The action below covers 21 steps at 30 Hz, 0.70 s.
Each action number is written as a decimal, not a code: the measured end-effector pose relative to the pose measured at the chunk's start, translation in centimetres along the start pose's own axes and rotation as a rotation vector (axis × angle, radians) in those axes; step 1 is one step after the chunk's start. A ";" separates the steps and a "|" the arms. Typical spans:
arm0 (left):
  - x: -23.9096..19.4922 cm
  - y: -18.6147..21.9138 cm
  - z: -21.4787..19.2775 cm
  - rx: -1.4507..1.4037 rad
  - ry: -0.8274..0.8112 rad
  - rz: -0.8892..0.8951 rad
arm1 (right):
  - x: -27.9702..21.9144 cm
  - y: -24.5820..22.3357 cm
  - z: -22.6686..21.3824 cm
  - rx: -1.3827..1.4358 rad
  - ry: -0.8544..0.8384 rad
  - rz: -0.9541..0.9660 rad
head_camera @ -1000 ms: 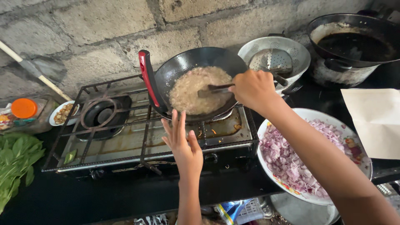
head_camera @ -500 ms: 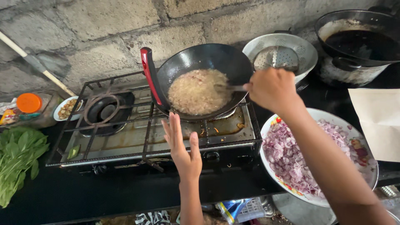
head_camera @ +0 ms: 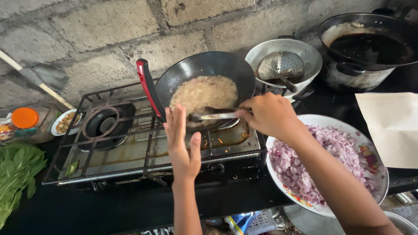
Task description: The person fries chopped onions in a wok on a gas stove, stirring them with tongs.
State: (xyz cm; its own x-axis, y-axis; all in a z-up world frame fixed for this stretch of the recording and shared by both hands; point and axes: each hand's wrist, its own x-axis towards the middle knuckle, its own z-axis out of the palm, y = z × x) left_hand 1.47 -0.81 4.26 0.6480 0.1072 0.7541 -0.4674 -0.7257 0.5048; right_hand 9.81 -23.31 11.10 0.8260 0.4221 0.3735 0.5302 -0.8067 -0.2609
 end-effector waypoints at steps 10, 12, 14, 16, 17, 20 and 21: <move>1.6 -0.2 -1.6 0.021 0.030 -0.001 | 4.5 2.8 3.2 -0.235 0.162 0.160; 1.4 -0.1 -1.9 0.021 0.034 -0.006 | 5.7 3.1 4.7 -0.218 0.155 0.157; 1.1 -0.3 -2.0 0.028 0.034 -0.017 | 6.4 2.9 5.7 -0.175 0.104 0.137; 0.8 -0.5 -2.2 0.035 0.035 -0.025 | 6.7 2.4 6.0 -0.119 0.113 0.109; 0.7 -0.7 -2.2 0.038 0.038 -0.025 | 6.9 2.0 5.8 -0.091 0.118 0.095; 0.4 -1.1 -2.2 0.047 0.041 -0.026 | 7.4 1.3 4.2 0.056 -0.014 0.104; 0.3 -1.2 -2.2 0.050 0.040 -0.025 | 7.4 1.2 3.7 0.059 0.004 0.100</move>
State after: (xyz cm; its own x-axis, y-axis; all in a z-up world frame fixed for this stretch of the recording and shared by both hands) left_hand 0.90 1.61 4.79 0.6343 0.1523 0.7579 -0.4198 -0.7554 0.5031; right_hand 17.26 -19.63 10.26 0.8748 0.3386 0.3465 0.4553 -0.8191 -0.3490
